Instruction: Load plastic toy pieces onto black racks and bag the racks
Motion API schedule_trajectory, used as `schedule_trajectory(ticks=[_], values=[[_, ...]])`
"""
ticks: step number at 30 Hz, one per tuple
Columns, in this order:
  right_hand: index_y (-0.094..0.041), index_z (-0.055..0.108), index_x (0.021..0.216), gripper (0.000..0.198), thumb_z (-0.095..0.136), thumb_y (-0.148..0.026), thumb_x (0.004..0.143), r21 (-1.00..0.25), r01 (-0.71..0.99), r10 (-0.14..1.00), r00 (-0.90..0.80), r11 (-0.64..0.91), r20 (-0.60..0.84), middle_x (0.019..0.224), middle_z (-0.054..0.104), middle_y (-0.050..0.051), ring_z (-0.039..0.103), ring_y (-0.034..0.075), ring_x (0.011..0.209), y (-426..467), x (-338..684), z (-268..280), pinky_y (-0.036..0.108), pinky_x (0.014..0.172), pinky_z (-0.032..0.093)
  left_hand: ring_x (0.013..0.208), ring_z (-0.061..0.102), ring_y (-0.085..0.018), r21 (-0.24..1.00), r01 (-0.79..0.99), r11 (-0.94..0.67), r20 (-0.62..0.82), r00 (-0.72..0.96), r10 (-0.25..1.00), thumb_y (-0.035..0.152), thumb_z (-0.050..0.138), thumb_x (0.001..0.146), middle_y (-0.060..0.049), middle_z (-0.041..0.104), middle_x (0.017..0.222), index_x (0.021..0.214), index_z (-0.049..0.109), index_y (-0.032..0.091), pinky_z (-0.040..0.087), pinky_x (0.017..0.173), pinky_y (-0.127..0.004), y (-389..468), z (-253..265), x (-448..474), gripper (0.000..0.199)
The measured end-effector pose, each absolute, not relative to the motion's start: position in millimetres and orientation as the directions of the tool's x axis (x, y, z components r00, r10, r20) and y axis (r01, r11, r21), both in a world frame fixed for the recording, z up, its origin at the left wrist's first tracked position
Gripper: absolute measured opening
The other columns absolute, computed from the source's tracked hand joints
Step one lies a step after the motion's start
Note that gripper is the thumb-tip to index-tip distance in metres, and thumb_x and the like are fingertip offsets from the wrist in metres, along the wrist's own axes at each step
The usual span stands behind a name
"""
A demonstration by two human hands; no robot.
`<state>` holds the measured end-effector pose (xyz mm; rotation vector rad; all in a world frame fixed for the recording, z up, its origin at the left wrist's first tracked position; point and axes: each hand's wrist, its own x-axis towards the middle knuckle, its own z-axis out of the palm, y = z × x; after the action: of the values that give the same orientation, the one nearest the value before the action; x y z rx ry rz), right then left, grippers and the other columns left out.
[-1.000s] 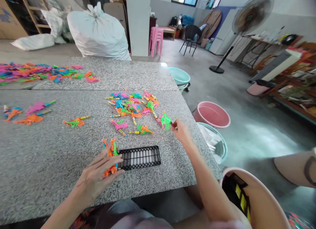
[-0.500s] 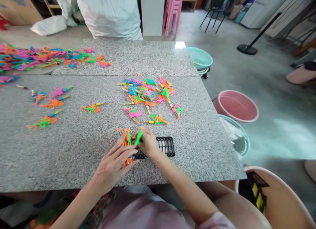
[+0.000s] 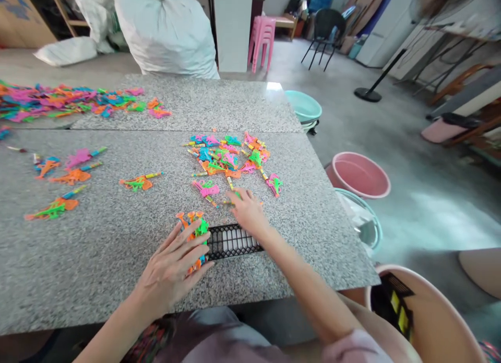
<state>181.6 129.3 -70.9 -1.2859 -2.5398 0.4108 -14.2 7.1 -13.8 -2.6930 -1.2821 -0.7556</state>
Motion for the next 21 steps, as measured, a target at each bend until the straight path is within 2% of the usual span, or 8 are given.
schedule_trajectory(ticks=[3,5,7,11,13,16,18,21], values=[[-0.017,0.070,0.105,0.024,0.050,-0.008,0.095,-0.204,0.716,0.738,-0.672,0.668,0.059,0.117,0.067,0.011,0.055,0.023,0.119,154,219,-73,0.039,0.099,0.047,0.134,0.054,-0.026,0.164,0.740,-0.652,0.462,0.527,0.714,0.023,0.064,0.094,-0.007,0.072,0.123,0.104,0.066,0.019,0.035,0.121,-0.048,6,-18,-17,0.011],[-0.018,0.072,0.096,0.024,0.051,-0.006,0.094,-0.209,0.637,0.658,-0.751,0.742,0.046,0.122,0.067,0.010,0.052,0.022,0.123,163,241,-75,0.039,0.102,0.046,0.134,0.055,-0.026,0.166,0.730,-0.663,0.460,0.537,0.707,0.023,0.064,0.094,-0.007,0.071,0.125,0.107,0.066,0.020,0.035,0.121,-0.047,5,-20,-20,0.014],[-0.019,0.073,0.100,0.029,0.050,-0.003,0.093,-0.268,0.652,0.693,-0.715,0.709,0.095,0.131,0.064,0.008,0.051,0.021,0.126,165,257,-78,0.040,0.106,0.044,0.135,0.053,-0.025,0.164,0.723,-0.672,0.455,0.549,0.701,0.024,0.065,0.094,-0.007,0.071,0.126,0.111,0.065,0.020,0.034,0.121,-0.045,5,-20,-21,0.017],[-0.018,0.069,0.119,0.031,0.050,-0.012,0.095,-0.353,0.885,0.953,-0.282,0.304,0.112,0.133,0.059,0.015,0.055,0.027,0.123,156,255,-85,0.045,0.102,0.048,0.137,0.052,-0.024,0.162,0.738,-0.655,0.473,0.525,0.708,0.025,0.061,0.097,-0.007,0.071,0.126,0.112,0.065,0.020,0.032,0.122,-0.047,4,-21,-16,0.017],[-0.014,0.069,0.116,0.029,0.051,-0.014,0.094,-0.328,0.934,0.990,-0.135,0.141,0.043,0.130,0.057,0.021,0.058,0.032,0.118,153,242,-84,0.047,0.094,0.052,0.137,0.051,-0.024,0.160,0.747,-0.645,0.478,0.513,0.713,0.024,0.060,0.097,-0.008,0.071,0.125,0.112,0.065,0.019,0.030,0.123,-0.047,4,-21,-14,0.016],[-0.009,0.069,0.107,0.033,0.041,-0.006,0.091,-0.312,0.947,0.996,-0.085,0.076,-0.015,0.132,0.054,0.027,0.060,0.036,0.115,154,230,-74,0.049,0.092,0.052,0.141,0.047,-0.025,0.160,0.747,-0.646,0.424,0.539,0.728,0.028,0.062,0.097,-0.010,0.069,0.130,0.114,0.064,0.017,0.025,0.125,-0.047,3,-20,-14,0.020],[-0.008,0.066,0.105,0.031,0.039,-0.005,0.090,-0.384,0.923,0.999,-0.031,0.021,-0.019,0.127,0.057,0.027,0.064,0.034,0.110,148,231,-66,0.048,0.092,0.052,0.143,0.043,-0.025,0.173,0.736,-0.655,0.379,0.564,0.733,0.030,0.062,0.097,-0.010,0.066,0.134,0.116,0.063,0.018,0.024,0.125,-0.047,4,-19,-18,0.023],[-0.014,0.058,0.106,0.018,0.051,-0.016,0.089,-0.682,0.730,0.995,-0.037,-0.037,-0.094,0.102,0.068,0.015,0.069,0.026,0.087,115,230,-63,0.041,0.079,0.057,0.145,0.040,-0.024,0.202,0.722,-0.662,0.332,0.585,0.740,0.026,0.061,0.097,-0.009,0.065,0.136,0.115,0.063,0.019,0.025,0.125,-0.047,5,-17,-22,0.020]])
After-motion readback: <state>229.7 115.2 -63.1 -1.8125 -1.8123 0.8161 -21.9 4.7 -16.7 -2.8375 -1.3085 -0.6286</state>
